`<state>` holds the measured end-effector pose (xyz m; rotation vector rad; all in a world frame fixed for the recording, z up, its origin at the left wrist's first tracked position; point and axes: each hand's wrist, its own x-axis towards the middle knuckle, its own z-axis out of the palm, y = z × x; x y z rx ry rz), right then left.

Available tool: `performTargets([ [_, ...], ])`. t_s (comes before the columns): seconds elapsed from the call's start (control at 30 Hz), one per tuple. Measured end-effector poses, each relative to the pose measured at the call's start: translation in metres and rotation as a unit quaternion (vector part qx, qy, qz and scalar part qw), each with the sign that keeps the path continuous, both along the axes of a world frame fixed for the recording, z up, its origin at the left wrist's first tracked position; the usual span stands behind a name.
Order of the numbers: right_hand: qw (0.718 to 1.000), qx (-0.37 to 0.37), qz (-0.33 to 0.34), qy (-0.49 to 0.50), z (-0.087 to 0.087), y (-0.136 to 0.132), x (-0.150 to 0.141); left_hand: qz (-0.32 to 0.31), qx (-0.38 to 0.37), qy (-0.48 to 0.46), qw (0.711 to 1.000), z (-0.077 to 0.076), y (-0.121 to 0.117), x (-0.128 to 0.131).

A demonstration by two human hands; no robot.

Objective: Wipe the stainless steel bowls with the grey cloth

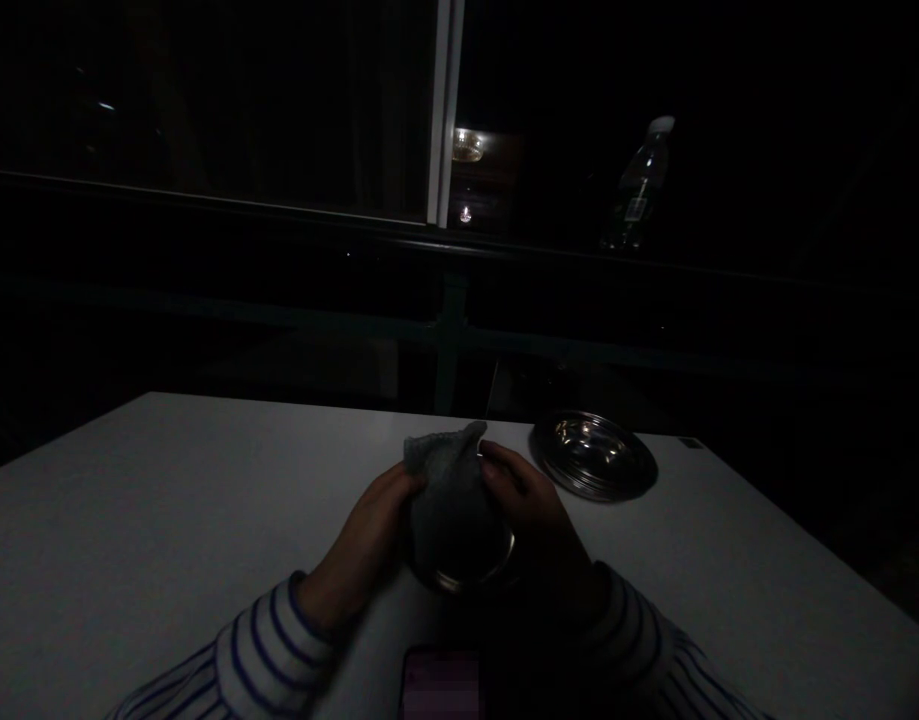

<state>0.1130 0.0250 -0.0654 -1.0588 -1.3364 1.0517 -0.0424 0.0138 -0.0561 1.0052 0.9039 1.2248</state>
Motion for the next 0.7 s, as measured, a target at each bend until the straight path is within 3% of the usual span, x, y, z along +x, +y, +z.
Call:
performTargets([
  [0.13, 0.994, -0.065, 0.036, 0.084, -0.004, 0.005, 0.006, 0.001, -0.106, -0.063, 0.992, 0.000, 0.001, -0.003],
  [0.2, 0.988, -0.098, 0.060, 0.105, -0.005, 0.005, 0.008, -0.001, -0.112, -0.058, 0.992, 0.000, 0.003, -0.004],
  [0.4, 0.990, -0.073, 0.007, 0.118, 0.001, 0.001, 0.010, 0.084, -0.064, 0.056, 0.993, 0.003, 0.006, -0.006],
  [0.53, 0.993, -0.043, 0.033, 0.108, 0.005, 0.000, 0.013, 0.055, 0.026, 0.101, 0.993, 0.003, 0.006, -0.009],
  [0.6, 0.994, -0.028, 0.062, 0.083, 0.005, -0.001, 0.014, 0.040, 0.092, 0.178, 0.979, 0.000, 0.007, -0.012],
  [0.7, 0.997, -0.009, 0.073, 0.025, 0.003, -0.001, 0.016, 0.059, 0.145, 0.316, 0.936, -0.007, 0.011, -0.017],
])
